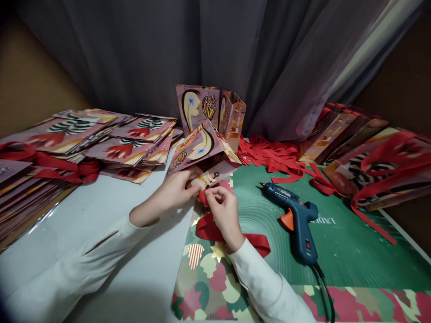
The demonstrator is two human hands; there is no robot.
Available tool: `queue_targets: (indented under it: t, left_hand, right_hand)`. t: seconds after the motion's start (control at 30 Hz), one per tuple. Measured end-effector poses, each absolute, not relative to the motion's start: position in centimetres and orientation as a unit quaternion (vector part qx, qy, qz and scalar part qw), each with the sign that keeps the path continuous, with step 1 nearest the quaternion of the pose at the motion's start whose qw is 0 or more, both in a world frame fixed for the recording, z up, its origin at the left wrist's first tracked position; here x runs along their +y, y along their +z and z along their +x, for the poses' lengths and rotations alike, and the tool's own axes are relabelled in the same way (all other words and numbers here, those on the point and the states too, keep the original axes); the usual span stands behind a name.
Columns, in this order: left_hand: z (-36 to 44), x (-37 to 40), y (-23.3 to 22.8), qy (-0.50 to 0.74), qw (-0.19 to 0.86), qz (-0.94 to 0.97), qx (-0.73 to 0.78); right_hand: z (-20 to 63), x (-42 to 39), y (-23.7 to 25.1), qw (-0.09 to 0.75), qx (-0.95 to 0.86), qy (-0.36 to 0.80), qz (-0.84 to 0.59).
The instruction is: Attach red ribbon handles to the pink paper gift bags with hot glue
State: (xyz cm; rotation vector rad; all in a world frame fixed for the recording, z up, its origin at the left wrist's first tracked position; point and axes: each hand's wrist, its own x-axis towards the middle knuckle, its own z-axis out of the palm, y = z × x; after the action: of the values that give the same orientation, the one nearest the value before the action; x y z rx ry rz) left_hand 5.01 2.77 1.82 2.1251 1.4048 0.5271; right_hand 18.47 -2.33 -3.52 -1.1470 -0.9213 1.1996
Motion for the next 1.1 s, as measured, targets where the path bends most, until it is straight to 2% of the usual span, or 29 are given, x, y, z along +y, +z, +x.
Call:
queue_targets:
  t: [0.13,0.3,0.53,0.87,1.1]
  left_hand:
    - [5.15,2.85,1.63,0.214,0.27,0.778,0.526]
    - [5.17,2.71,1.7,0.215,0.255,0.775,0.536]
    - [5.31,2.64,1.7,0.182,0.241,0.772,0.559]
    - [5.49,2.45,1.82,0.205,0.261,0.77,0.546]
    - [5.3,2.52,1.73,0.212,0.252,0.786,0.523]
  right_hand:
    - [18.33,-2.49,-3.64,0.6,-0.364,0.521,-0.486]
    - [18.29,-2.64,-3.56,0.565,-0.317,0.58,-0.493]
    - [18.33,-2.57,-4.0,0.593,-0.315,0.529,-0.519]
    - [18.23,-2.72,-4.1,0.621,-0.323,0.487,-0.523]
    - [18.88,-2.5,-3.64,0.591,-0.326,0.536,-0.507]
